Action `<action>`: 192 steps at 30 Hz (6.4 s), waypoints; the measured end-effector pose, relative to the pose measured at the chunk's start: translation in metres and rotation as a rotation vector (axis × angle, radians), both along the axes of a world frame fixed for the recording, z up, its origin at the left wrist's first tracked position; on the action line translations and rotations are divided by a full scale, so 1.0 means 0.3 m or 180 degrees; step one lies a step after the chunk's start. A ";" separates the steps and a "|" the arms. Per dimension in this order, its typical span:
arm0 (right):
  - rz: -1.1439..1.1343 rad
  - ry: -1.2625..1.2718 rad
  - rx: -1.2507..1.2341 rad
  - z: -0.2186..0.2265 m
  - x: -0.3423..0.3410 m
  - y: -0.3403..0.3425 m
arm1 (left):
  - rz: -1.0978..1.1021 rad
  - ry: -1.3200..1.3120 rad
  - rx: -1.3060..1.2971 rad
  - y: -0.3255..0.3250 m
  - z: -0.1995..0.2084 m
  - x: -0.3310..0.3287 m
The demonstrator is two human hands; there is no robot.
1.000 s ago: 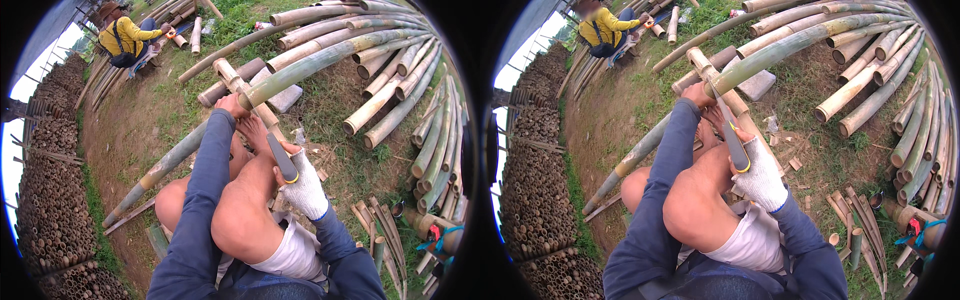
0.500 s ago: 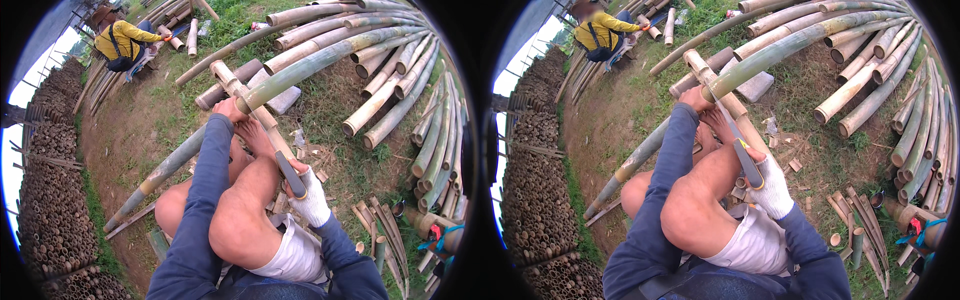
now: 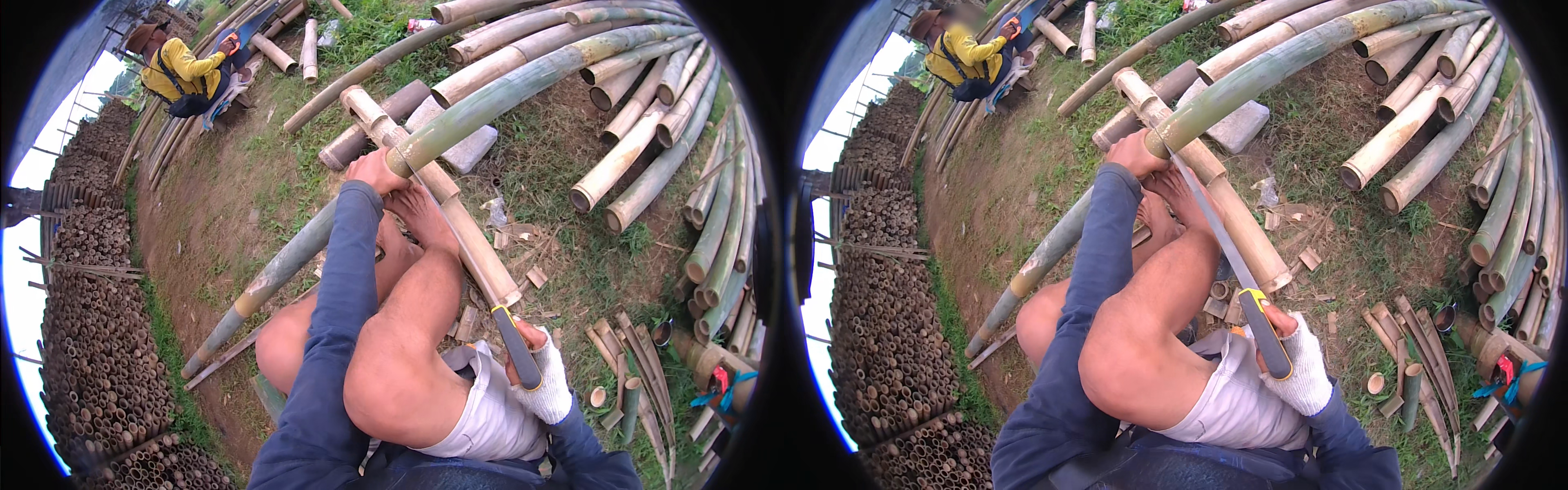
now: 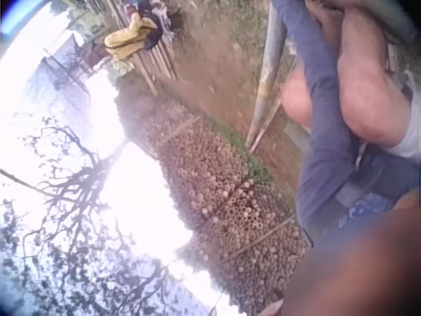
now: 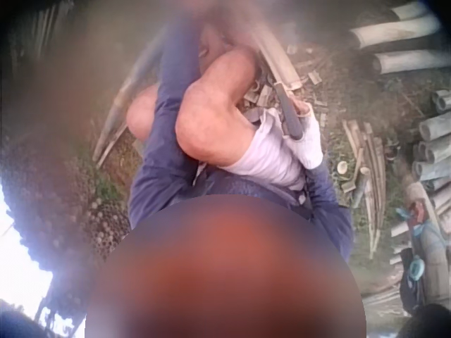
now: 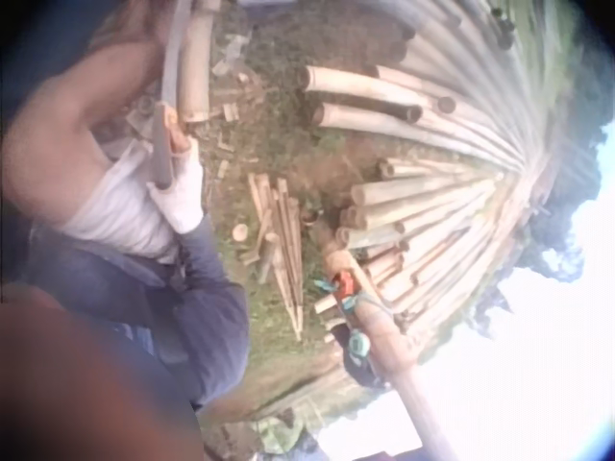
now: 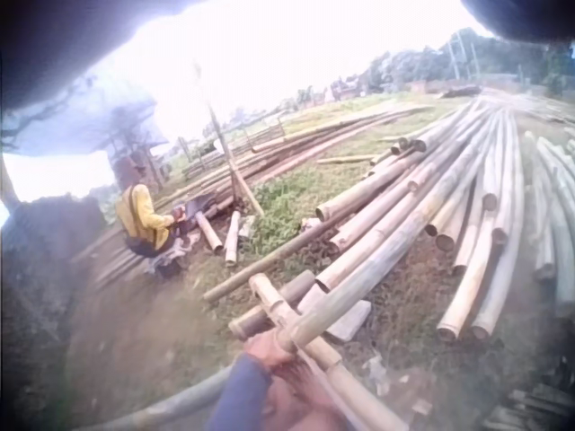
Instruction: The person sits on the ground and uses a hand saw to cut bamboo poles into shorter sections. They position each pole on a makeshift stand, saw through it, then move the cut piece aside and repeat the process with additional poles.
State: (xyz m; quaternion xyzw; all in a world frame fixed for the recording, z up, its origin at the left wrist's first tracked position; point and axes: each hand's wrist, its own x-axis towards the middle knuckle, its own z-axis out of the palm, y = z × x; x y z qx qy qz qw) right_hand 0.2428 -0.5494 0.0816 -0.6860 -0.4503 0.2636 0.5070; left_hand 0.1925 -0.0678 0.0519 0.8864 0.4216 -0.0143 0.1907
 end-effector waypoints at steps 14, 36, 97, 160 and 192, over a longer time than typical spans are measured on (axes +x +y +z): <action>0.0027 0.0213 0.0364 -0.120 0.059 0.340 | 0.0005 0.0001 0.0007 -0.022 0.019 -0.009; 0.0070 0.2120 -0.0061 -0.090 -0.001 -0.005 | -0.0023 -0.0090 0.0010 -0.010 0.015 0.000; 0.0252 0.0545 -0.0003 -0.089 0.010 0.065 | -0.0007 0.0028 0.0118 -0.019 -0.003 0.002; -0.0122 0.0278 0.0820 -0.198 0.100 0.740 | 0.0077 0.0067 0.0002 -0.024 0.024 0.006; -0.0136 0.0195 0.0177 -0.053 -0.024 -0.002 | -0.0114 -0.0144 -0.0104 -0.029 0.030 -0.021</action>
